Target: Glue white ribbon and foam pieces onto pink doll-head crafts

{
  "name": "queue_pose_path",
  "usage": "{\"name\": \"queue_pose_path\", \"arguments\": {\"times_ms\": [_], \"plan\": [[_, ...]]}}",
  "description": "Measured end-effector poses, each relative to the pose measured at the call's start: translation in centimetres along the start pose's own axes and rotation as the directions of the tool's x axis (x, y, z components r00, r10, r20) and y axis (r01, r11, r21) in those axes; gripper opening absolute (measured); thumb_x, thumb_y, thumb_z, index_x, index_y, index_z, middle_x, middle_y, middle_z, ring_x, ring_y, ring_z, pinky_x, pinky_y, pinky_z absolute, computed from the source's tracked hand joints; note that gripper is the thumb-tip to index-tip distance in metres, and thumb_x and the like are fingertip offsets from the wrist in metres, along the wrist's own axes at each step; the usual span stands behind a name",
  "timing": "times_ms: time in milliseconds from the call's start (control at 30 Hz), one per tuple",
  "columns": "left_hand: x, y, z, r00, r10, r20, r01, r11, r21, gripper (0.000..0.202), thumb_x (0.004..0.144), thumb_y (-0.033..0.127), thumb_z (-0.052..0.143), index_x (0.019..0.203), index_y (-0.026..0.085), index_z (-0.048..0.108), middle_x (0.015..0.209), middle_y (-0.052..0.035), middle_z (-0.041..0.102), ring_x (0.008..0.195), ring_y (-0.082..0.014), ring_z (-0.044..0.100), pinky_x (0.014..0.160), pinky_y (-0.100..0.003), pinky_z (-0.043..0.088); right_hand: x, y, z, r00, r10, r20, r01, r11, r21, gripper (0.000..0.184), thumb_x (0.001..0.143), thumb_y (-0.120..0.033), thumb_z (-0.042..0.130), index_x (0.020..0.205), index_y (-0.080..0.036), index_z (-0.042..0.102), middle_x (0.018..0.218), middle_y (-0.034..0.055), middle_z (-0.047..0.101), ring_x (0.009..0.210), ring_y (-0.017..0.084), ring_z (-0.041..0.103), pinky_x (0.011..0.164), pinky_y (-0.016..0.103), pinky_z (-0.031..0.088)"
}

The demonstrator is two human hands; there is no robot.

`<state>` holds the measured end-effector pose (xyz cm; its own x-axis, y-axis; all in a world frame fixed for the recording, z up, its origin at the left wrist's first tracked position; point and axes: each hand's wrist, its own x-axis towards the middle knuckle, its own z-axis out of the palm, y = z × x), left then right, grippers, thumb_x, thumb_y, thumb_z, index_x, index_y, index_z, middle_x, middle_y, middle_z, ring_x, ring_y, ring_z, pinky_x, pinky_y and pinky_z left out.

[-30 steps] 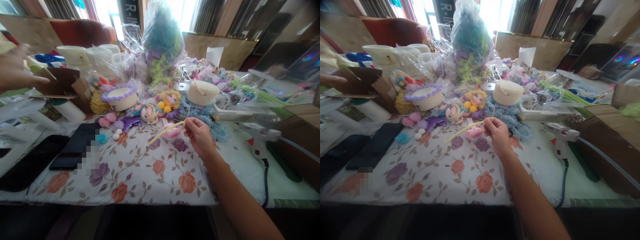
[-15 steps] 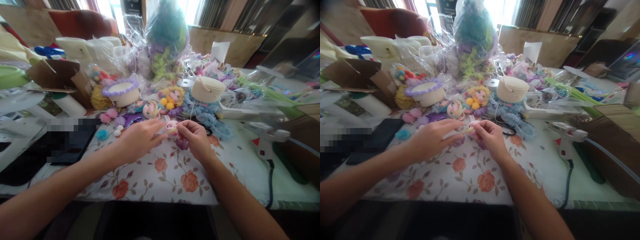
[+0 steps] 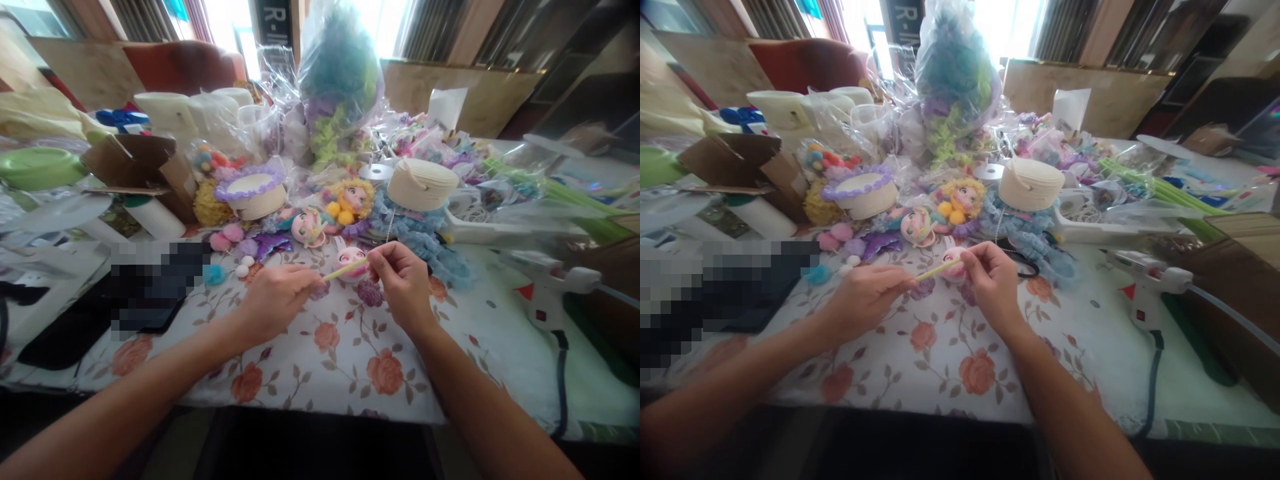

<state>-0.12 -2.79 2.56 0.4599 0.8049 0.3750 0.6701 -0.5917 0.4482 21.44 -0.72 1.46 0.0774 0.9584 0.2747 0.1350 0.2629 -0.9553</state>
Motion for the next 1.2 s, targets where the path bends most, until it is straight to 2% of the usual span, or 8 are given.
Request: {"name": "queue_pose_path", "arguments": {"times_ms": [167,267,433,633,800,933,1067,1200], "plan": [[-1.2,-3.0,-1.9,0.998,-0.054,0.036,0.05,0.992,0.116,0.031,0.097,0.033,0.049,0.08,0.02,0.072,0.08,-0.0048,0.074,0.073,-0.0195,0.066,0.065,-0.028,0.045,1.0,0.8,-0.8,0.998,0.008,-0.061,-0.003,0.997,0.078,0.023,0.085,-0.036,0.068,0.072,-0.018,0.059,0.059,-0.0018,0.056,0.053,0.01,0.048,0.052,0.023,0.04],[-1.8,-4.6,-3.1,0.992,-0.112,-0.06,0.124,0.954,0.272,0.031,0.097,0.031,0.045,0.094,0.019,0.074,0.09,-0.0083,0.075,0.084,-0.0247,0.068,0.073,-0.033,0.049,1.7,1.1,-1.3,0.991,0.051,-0.121,-0.03,0.985,0.168,0.025,0.082,-0.038,0.071,0.073,-0.018,0.059,0.06,-0.0021,0.056,0.053,0.009,0.049,0.054,0.022,0.042],[-1.4,-3.2,-3.6,0.954,-0.036,-0.299,0.123,0.953,0.277,0.038,0.099,0.036,0.048,0.128,0.017,0.064,0.113,-0.0107,0.073,0.105,-0.0269,0.066,0.092,-0.04,0.05,1.1,1.0,-0.4,0.987,0.117,0.106,-0.137,0.97,0.201,0.029,0.078,-0.04,0.075,0.069,-0.017,0.061,0.057,-0.0023,0.056,0.05,0.008,0.048,0.048,0.021,0.039],[-0.4,0.4,-0.2,1.0,0.02,-0.013,-0.017,0.98,0.2,0.038,0.1,0.039,0.048,0.121,0.015,0.068,0.1,-0.0105,0.075,0.094,-0.0255,0.07,0.082,-0.037,0.054,0.1,1.1,0.6,0.971,0.146,0.191,-0.183,0.963,0.196,0.031,0.08,-0.042,0.074,0.069,-0.017,0.06,0.055,-0.0024,0.056,0.047,0.008,0.046,0.043,0.021,0.035],[0.3,-1.2,1.0,0.999,-0.048,0.026,0.039,0.964,0.264,0.032,0.099,0.023,0.042,0.11,0.017,0.071,0.092,-0.0088,0.074,0.082,-0.0222,0.068,0.071,-0.031,0.051,0.8,0.9,-0.2,0.988,0.118,0.1,-0.136,0.971,0.198,0.029,0.083,-0.045,0.071,0.082,-0.016,0.066,0.065,-0.0008,0.061,0.052,0.009,0.05,0.048,0.022,0.041],[1.8,-3.9,0.4,0.981,-0.192,0.021,0.169,0.906,0.388,0.032,0.098,0.025,0.042,0.097,0.015,0.073,0.089,-0.0113,0.072,0.083,-0.0258,0.066,0.069,-0.033,0.048,1.7,1.2,-1.2,0.998,-0.008,-0.065,0.002,0.996,-0.088,0.039,0.077,-0.045,0.074,0.103,-0.017,0.066,0.086,0.0051,0.068,0.074,0.018,0.062,0.068,0.032,0.053],[3.0,-5.2,0.7,0.971,-0.215,0.103,0.153,0.893,0.423,0.028,0.096,0.024,0.047,0.102,0.013,0.072,0.092,-0.0122,0.07,0.09,-0.0282,0.066,0.074,-0.035,0.048,1.7,2.8,-0.8,0.972,-0.176,0.153,0.226,0.87,-0.438,0.069,0.067,-0.039,0.082,0.126,-0.015,0.058,0.121,0.0155,0.062,0.11,0.031,0.06,0.098,0.048,0.049],[3.2,-5.5,1.2,0.98,-0.169,0.102,0.11,0.897,0.428,0.026,0.095,0.021,0.05,0.108,0.013,0.072,0.099,-0.0132,0.069,0.097,-0.0303,0.064,0.079,-0.038,0.049,1.3,4.4,0.3,0.932,-0.196,0.304,0.342,0.755,-0.56,0.074,0.07,-0.034,0.079,0.135,-0.012,0.052,0.127,0.019,0.06,0.12,0.036,0.056,0.105,0.053,0.044]]}}
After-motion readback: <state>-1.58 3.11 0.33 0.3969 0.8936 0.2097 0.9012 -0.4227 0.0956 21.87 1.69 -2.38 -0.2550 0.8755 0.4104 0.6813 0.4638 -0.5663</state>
